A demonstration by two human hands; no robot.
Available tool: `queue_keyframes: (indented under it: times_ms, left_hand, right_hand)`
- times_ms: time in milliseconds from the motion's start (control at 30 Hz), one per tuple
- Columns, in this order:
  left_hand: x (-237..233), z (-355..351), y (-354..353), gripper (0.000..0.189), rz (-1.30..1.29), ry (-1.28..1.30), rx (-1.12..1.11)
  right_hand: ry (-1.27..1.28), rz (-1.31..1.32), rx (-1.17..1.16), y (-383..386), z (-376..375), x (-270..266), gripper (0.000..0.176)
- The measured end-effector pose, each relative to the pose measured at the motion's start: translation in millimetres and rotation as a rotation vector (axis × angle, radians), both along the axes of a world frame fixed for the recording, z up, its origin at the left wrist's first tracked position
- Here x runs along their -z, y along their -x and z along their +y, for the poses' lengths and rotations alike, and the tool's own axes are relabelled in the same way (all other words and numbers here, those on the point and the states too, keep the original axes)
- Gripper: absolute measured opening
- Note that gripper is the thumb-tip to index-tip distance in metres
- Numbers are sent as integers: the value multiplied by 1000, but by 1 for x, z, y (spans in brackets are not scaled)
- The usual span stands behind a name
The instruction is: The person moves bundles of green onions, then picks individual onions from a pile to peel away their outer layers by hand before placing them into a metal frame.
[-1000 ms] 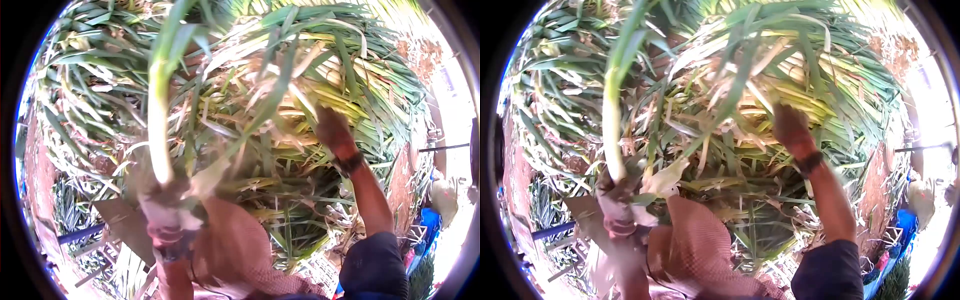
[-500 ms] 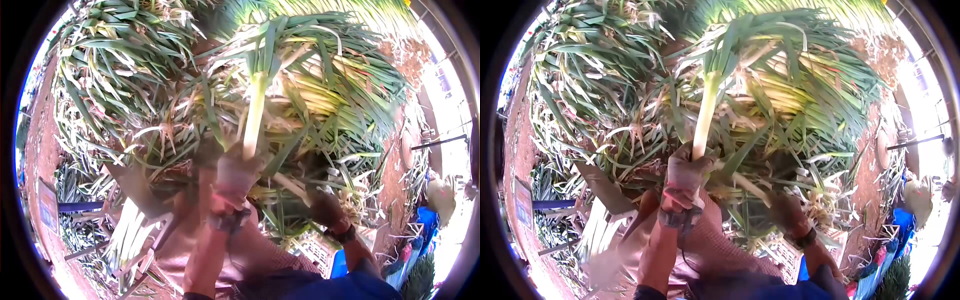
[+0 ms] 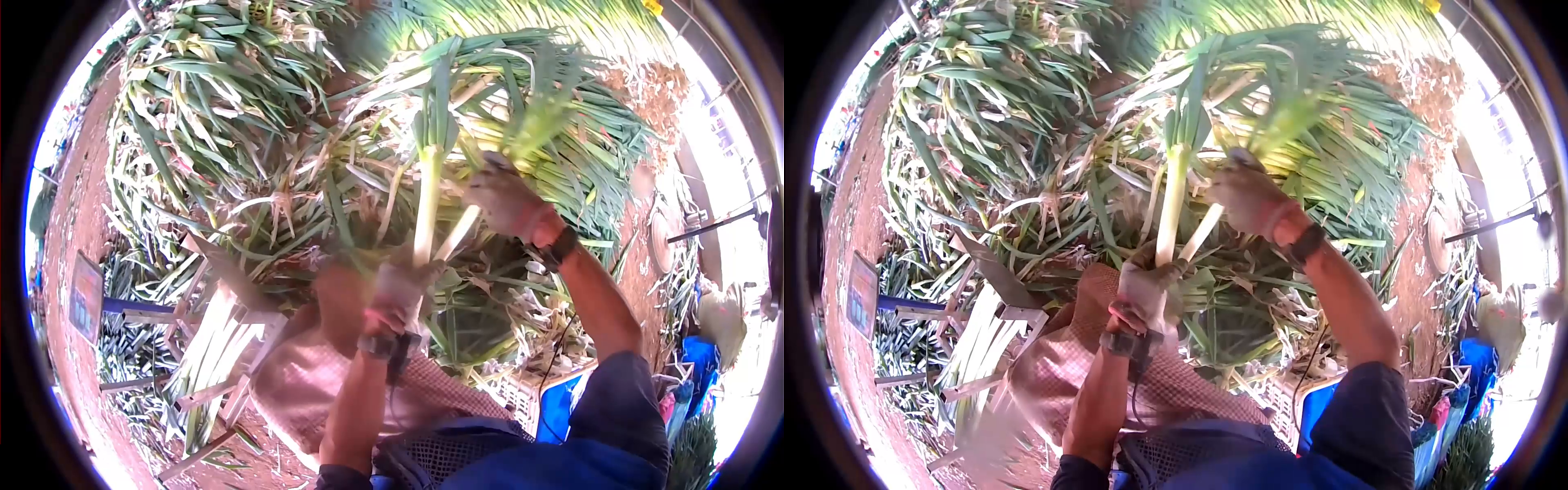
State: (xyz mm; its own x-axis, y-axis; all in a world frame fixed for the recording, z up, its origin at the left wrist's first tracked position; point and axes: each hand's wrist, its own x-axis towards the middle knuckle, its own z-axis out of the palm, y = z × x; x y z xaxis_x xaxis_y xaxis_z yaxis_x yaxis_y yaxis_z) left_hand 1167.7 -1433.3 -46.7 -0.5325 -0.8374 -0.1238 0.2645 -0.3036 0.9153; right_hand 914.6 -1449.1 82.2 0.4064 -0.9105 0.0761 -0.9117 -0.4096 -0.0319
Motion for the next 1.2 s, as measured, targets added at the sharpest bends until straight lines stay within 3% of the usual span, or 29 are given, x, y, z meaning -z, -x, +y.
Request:
queue_keyframes:
  times_ms: [67, 133, 200, 233, 267, 300, 333, 367, 400, 433, 500, 600, 667, 733, 800, 833, 900, 933, 1000, 1033, 1100, 1133, 1200]
  left_hand:
    - [-20, 3, 1, 24, -239, -56, 80]
    - [19, 6, 6, 24, -199, 5, 22]
    - [54, 3, 3, 25, -313, 778, 29]
    - [39, 5, 1, 25, -314, 775, 26]
    - [7, 9, -2, 23, -326, 522, 21]
    - [-9, 11, -3, 22, -335, 271, 18]
    - [3, 12, -4, 22, -340, 267, 23]
    - [21, 12, -6, 22, -143, 0, 49]
    - [38, 11, -7, 22, 56, -264, 69]
    - [27, 13, -6, 22, 53, -268, 69]
    - [-12, 15, -2, 26, -245, -199, 4]
    - [-4, 12, -2, 21, -171, -209, -57]
    - [12, 7, -2, 23, -76, -307, -59]
    - [9, 9, -2, 24, 13, -405, -47]
    - [-28, 12, -4, 27, 64, -191, 4]
    - [-18, 11, -5, 27, 61, -192, 3]
    - [10, 10, -6, 32, -229, 345, 43]
    - [-2, 10, -9, 32, -229, 344, 44]
    - [-36, 7, -15, 28, 150, -185, 166]
    - [-25, 6, -18, 28, 154, -184, 163]
    - [10, 3, -24, 23, 417, -311, -15]
    - [5, -1, -30, 23, 419, -310, -21]
    - [-22, -9, -41, 24, 165, -361, -212]
  right_hand:
    - [127, -77, -78, -14, -14, 13, 34]
    - [251, -153, -148, -29, -20, 22, 36]
    - [439, -397, 175, -52, -10, 32, 28]
    - [437, -668, 368, -63, -2, 41, 24]
    - [431, -670, 367, -65, 4, 67, 24]
    - [268, -698, 417, -64, 8, 106, 20]
    - [105, -724, 467, -64, 13, 127, 22]
    - [103, -729, 474, -74, 17, 120, 22]
    - [-94, -886, 556, -85, 17, 113, 27]
    - [-299, -1038, 633, -93, 17, 107, 34]
    - [-246, -1039, 667, -91, 15, 116, 37]
    - [-175, -996, 747, -82, 21, 108, 39]
    - [-346, -924, 727, -85, 27, 95, 40]
    - [-478, -1073, 755, -102, 39, 92, 32]
    - [-435, -1439, 642, -112, 45, 104, 24]
    - [-446, -1468, 634, -113, 43, 97, 18]
    - [-572, -1442, 617, -107, 35, 77, 19]
    - [-696, -1411, 599, -102, 32, 70, 20]
    - [-593, -1277, 619, -88, 25, 80, 20]
    - [-492, -1142, 634, -80, 23, 83, 20]
    - [-482, -1146, 637, -68, 22, 72, 26]
    - [-472, -1151, 641, -65, 22, 63, 33]
    - [-495, -1251, 562, -70, 34, 45, 32]
